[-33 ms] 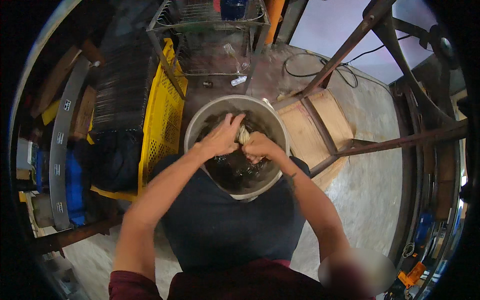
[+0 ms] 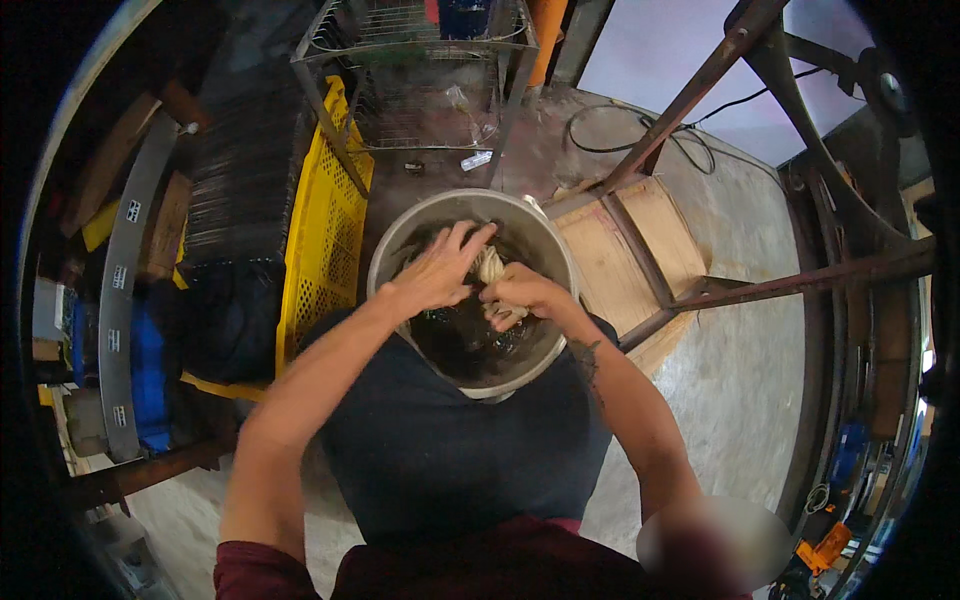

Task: The person applies a clear substance from a small jar onto the edges of a stainless steel kitchen hood using a small stick. After finishing, the person walks to a bucket and wrings out a cloth.

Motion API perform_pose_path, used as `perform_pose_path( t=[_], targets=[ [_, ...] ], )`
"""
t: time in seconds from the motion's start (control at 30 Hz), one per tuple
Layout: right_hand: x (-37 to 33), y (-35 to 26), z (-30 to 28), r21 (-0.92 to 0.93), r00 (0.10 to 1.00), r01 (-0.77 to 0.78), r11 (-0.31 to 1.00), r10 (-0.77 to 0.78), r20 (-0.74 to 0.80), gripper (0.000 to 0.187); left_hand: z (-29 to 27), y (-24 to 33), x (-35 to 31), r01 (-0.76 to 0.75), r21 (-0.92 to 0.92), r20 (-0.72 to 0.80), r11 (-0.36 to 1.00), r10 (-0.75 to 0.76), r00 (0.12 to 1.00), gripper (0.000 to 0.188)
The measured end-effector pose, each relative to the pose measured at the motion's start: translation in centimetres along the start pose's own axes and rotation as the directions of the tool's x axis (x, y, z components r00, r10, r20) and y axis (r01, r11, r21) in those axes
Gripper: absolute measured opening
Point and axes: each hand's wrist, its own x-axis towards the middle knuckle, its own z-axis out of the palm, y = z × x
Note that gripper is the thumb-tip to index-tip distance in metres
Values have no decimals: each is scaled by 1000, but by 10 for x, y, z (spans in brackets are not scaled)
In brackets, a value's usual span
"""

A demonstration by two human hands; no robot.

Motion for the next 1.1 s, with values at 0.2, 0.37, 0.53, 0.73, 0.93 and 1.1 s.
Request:
perform_pose_path(
  t=[0.2, 0.37, 0.53, 0.73, 0.93, 1.1],
  targets=[
    [-15, -17, 0, 260, 864, -7, 966, -125, 488, 28, -25, -10, 2, -456, 548, -35, 701, 564, 825, 71],
    [-13, -28, 20, 122, 854, -87, 989, 12, 519, 35, -43, 2, 20, -493, 460, 94, 738, 512, 854, 55],
    [-4, -17, 36, -115, 984, 180, 977, -178, 30, 13, -19, 2, 14, -277, 495, 146, 824, 236, 961, 21],
    [-1, -2, 48, -833, 821, 135, 536, -531, -209, 26, -5, 13, 11, -60, 380, 254, 923, -42, 966, 17],
    [-3, -7, 36, -969, 724, 79, 234, -682, -105, 25, 5, 16, 9, 231, 41, 249, 972, -234, 940, 18],
    [-1, -2, 24, -997, 551, 73, 35, -835, 11, 14, 22, 5, 6, 462, -541, 378, 703, -287, 880, 21]
  ],
)
